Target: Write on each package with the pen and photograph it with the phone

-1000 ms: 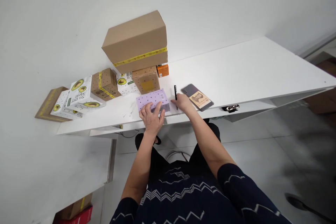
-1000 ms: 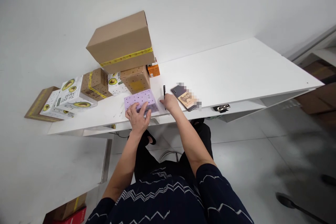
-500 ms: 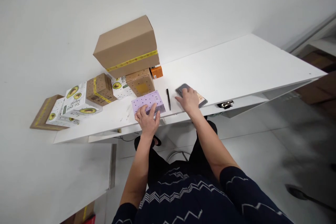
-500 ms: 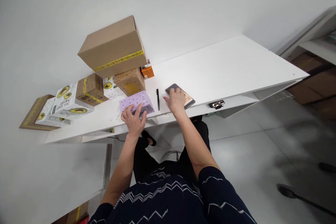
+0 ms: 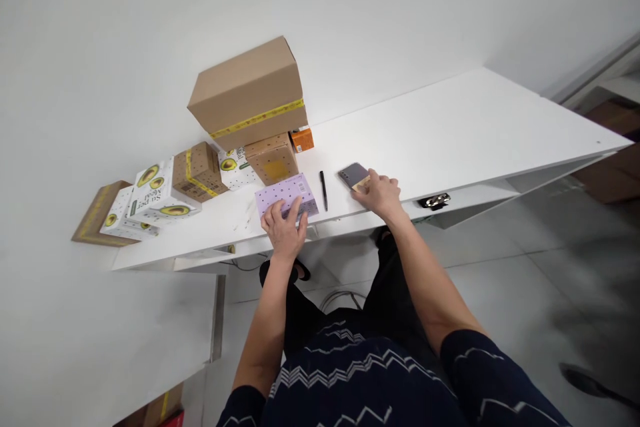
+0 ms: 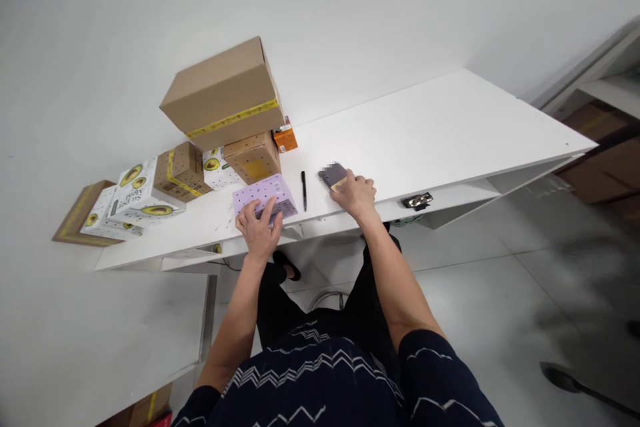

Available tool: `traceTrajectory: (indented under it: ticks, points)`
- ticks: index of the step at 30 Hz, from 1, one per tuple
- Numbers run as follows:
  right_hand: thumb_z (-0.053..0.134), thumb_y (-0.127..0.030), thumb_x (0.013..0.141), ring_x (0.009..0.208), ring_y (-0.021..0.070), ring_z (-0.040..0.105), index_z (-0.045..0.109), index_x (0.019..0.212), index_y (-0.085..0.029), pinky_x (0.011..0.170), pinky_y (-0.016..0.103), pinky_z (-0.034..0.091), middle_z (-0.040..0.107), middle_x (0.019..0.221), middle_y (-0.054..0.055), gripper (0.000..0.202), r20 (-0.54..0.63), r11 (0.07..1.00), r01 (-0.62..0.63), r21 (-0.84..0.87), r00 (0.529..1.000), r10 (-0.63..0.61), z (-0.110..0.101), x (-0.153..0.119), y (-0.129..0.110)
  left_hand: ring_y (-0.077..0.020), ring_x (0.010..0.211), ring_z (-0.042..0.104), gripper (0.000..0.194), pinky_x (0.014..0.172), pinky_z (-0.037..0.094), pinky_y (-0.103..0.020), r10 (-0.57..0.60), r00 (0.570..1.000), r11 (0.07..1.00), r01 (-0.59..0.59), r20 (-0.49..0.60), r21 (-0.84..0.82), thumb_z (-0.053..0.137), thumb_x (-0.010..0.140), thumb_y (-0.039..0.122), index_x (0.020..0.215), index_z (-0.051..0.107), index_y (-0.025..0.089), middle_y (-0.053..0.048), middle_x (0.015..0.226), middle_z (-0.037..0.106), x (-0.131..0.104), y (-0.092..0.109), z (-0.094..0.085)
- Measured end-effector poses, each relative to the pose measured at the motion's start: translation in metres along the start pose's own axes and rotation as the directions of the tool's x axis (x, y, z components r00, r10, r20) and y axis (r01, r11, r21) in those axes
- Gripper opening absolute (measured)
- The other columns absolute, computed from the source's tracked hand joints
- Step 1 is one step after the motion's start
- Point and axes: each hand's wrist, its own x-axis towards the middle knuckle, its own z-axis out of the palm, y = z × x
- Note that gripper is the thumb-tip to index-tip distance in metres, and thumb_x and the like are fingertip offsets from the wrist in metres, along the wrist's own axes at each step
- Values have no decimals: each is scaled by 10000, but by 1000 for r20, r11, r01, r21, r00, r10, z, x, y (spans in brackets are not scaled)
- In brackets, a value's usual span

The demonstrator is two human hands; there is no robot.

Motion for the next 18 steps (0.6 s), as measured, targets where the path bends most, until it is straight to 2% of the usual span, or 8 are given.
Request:
traceTrajectory:
  ticks: [2,3,5,7,9,12,15,18]
  points:
    - [694,-448,742,1117,359,569,473,1441,-125,910,465,468,640,1240,219,801,33,948,-55,314,998,47,-4,-8,4,-324,1254,461,407,1090,281,-497,9,1000,1000,-10,1,10,568,940,454,1310,677,323,-139,1299,575,0,-1,-1]
    - [688,-476,732,1058,326,606,486,1426,-133,875,439,495,663,1202,193,800,78,858,-84,507,996,51,-8,-14,5,-323,1254,461,406,1090,283,-494,12,1000,1000,-12,-1,16,572,938,451,1308,679,321,-138,1299,575,0,-1,-1]
    - [631,-536,743,951,274,655,526,1370,-146,806,397,533,694,1145,153,745,185,546,-150,824,983,-9,-16,-32,2,-321,1250,462,402,1089,285,-493,14,1000,1000,-14,-13,23,580,934,445,1301,684,317,-137,1296,576,0,-1,0]
    - [515,-582,794,917,264,680,575,1287,-149,779,396,554,712,1122,152,659,272,219,-241,946,954,-124,-25,-54,-7,-321,1242,465,394,1085,286,-496,18,999,1000,-17,-34,21,581,933,441,1290,691,316,-140,1287,578,0,-1,0]
    - [390,-597,853,924,277,696,603,1234,-155,769,418,568,729,1100,163,622,346,10,-355,935,905,-246,-30,-77,-22,-323,1241,465,389,1082,287,-501,17,999,1000,-17,-41,13,579,934,442,1282,697,315,-144,1277,578,0,-1,1]
    - [305,-598,913,949,282,711,612,1228,-160,785,439,577,748,1078,161,621,443,-153,-535,831,803,-399,-26,-103,-45,-328,1253,455,401,1086,287,-511,-2,1000,1000,2,-17,15,593,923,453,1285,693,312,-146,1284,574,0,0,1]
    - [293,-635,945,984,283,715,621,1219,-148,823,454,579,751,1080,167,648,509,-219,-692,688,675,-535,-12,-120,-63,-335,1266,441,402,1094,292,-525,-17,1000,1000,17,22,27,620,904,430,1281,689,309,-144,1318,566,0,-2,3]
    - [291,-669,943,1036,297,705,617,1230,-148,860,496,574,741,1122,181,678,540,-208,-810,548,533,-652,0,-134,-77,-330,1251,456,353,1071,339,-518,-72,996,997,72,50,7,585,913,340,1245,696,296,-138,1294,584,-3,-9,8]
